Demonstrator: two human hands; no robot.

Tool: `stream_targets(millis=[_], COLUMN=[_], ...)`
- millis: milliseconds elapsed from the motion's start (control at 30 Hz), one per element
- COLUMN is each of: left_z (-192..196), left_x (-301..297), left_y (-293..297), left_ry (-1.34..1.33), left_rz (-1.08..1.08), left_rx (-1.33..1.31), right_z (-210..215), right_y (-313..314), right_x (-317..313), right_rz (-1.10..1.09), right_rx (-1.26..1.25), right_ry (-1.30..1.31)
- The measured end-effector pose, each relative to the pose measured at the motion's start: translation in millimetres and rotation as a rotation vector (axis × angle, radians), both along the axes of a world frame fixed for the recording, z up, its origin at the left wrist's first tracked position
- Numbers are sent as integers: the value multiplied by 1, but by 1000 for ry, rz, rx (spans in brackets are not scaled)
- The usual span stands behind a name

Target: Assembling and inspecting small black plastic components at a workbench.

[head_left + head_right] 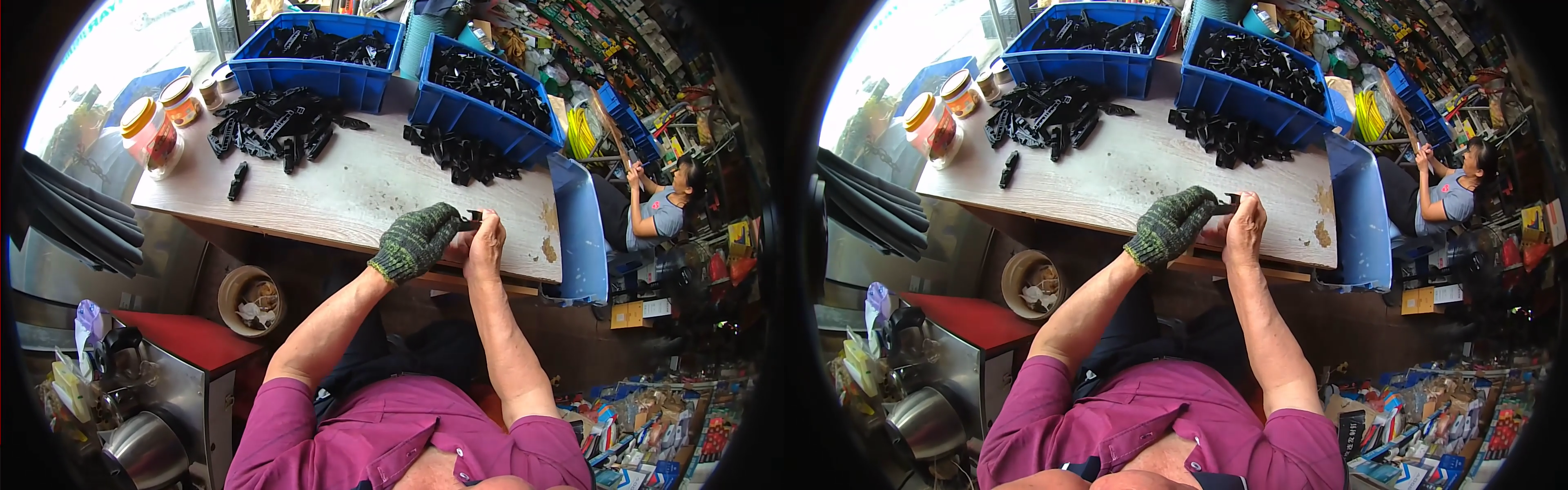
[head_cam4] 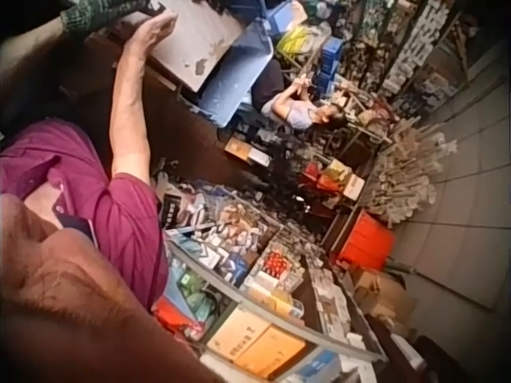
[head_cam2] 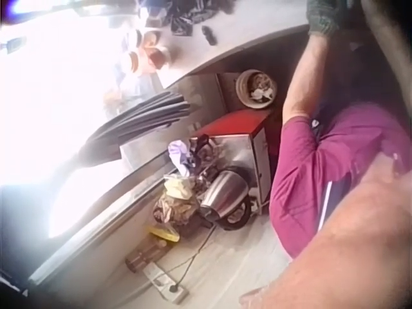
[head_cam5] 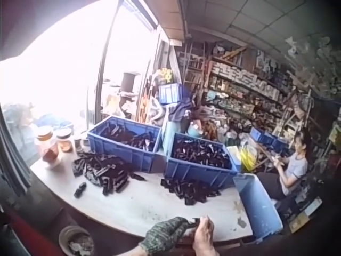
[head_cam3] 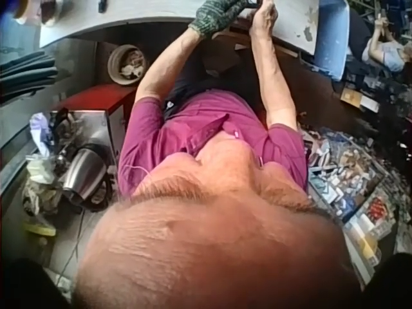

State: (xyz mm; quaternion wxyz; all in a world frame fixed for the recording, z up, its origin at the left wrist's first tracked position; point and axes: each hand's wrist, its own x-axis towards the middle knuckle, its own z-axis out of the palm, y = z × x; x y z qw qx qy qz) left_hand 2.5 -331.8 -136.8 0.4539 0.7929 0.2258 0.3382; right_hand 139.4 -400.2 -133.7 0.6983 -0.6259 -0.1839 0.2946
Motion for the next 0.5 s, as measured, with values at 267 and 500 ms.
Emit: stream_targets(millis=[267, 500], left_z=[-8, -1], left_x=[17, 27], left_y=[-8, -17], left_ry=[-101, 24], left_rz=[121, 207], left_rx=[-30, -161], right_z=[5, -20], right_y=[-2, 3], right_x=[-11, 5], right_rz=[-70, -93], right_rx=[19, 61], right_ry=[-173, -260])
